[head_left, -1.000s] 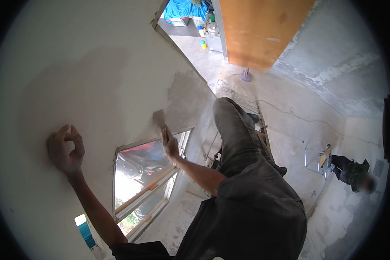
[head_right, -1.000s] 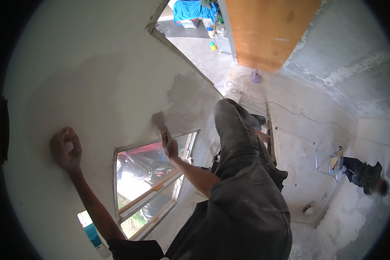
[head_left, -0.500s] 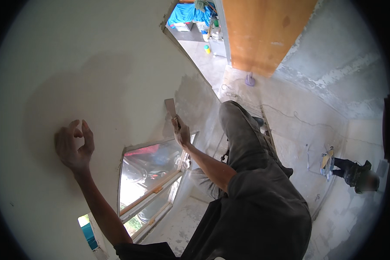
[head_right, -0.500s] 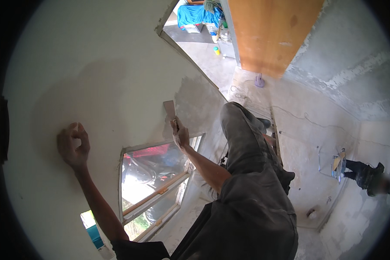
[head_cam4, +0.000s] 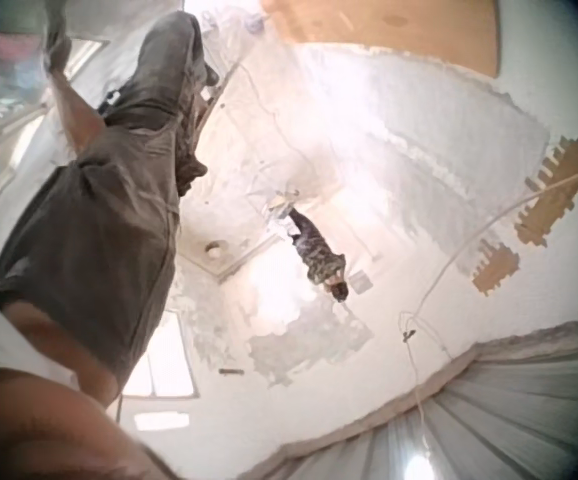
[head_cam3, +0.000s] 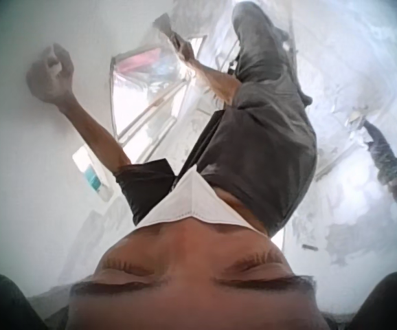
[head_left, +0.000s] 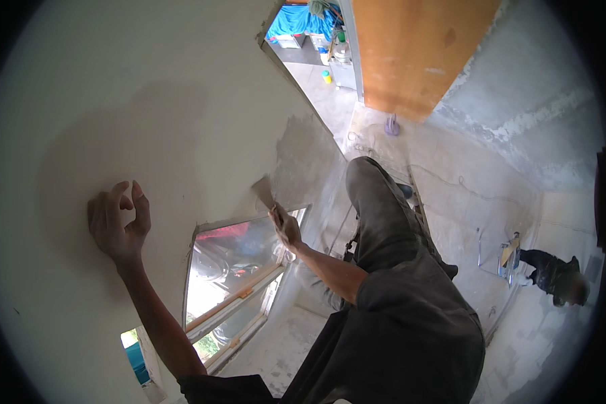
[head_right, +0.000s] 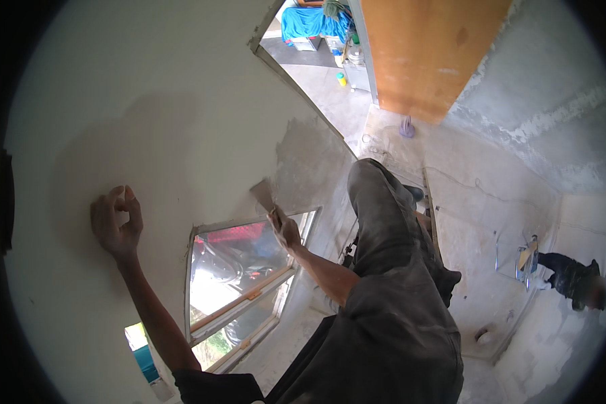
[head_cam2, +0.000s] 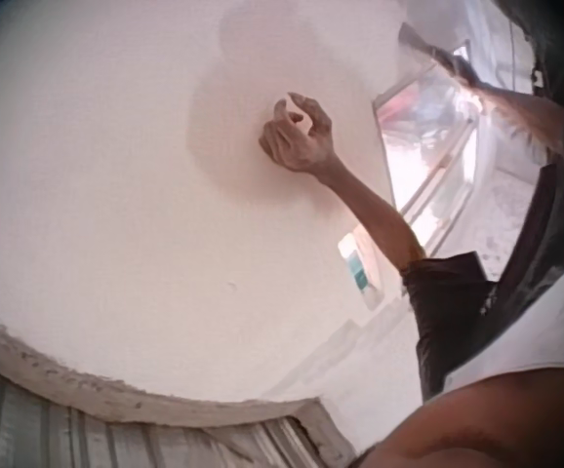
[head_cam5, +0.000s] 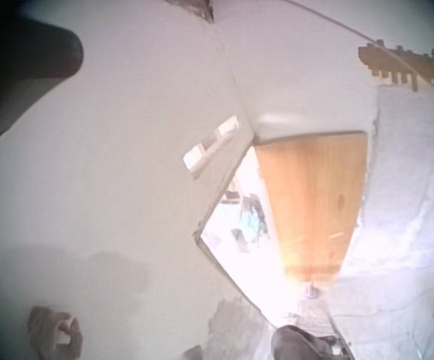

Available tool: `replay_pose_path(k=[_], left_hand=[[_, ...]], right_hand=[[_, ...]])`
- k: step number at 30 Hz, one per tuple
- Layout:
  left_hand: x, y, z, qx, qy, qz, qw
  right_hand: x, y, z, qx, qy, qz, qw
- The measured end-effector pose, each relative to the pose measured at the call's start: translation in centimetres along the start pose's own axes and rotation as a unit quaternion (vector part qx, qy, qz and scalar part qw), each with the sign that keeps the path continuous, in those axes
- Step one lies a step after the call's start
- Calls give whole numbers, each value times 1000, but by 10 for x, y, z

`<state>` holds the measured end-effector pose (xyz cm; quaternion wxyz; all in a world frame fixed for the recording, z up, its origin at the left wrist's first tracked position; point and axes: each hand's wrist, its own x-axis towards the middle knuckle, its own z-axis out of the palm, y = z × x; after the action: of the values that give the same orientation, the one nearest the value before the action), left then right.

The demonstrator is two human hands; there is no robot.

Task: The person applies a patching compound to an interior wall using a putty knife while standing on a ladder. They scrape and smooth the surface around window frames and upper wall sections.

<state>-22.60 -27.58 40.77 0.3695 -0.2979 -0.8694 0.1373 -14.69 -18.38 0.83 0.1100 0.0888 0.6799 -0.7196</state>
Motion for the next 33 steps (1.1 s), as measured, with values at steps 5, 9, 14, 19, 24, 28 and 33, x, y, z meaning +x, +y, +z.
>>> replay_pose_path(k=[5, 9, 14, 19, 24, 28, 33], left_hand=[[-7, -2, 0, 1, -4, -11, 1000], [-1, 0, -2, 7, -2, -2, 1000], [-1, -2, 0, 16, -7, -9, 1000], [-4, -3, -2, -8, 6, -9, 1000], [-1, -1, 5, 8, 4, -3, 1000], [-4, -6, 2, -7, -1, -15, 1000], [-5, -7, 2, -9, -3, -20, 1000]], right_hand=[[0, 2, 5, 6, 20, -23, 1000], [37, -31, -11, 27, 48, -39, 998], [7, 17, -10, -19, 23, -74, 997], [6, 6, -7, 5, -16, -21, 1000], [11, 16, -14, -36, -18, -32, 999], [9, 0, -13, -41, -10, -53, 998], [-2, 10, 19, 12, 27, 21, 999]])
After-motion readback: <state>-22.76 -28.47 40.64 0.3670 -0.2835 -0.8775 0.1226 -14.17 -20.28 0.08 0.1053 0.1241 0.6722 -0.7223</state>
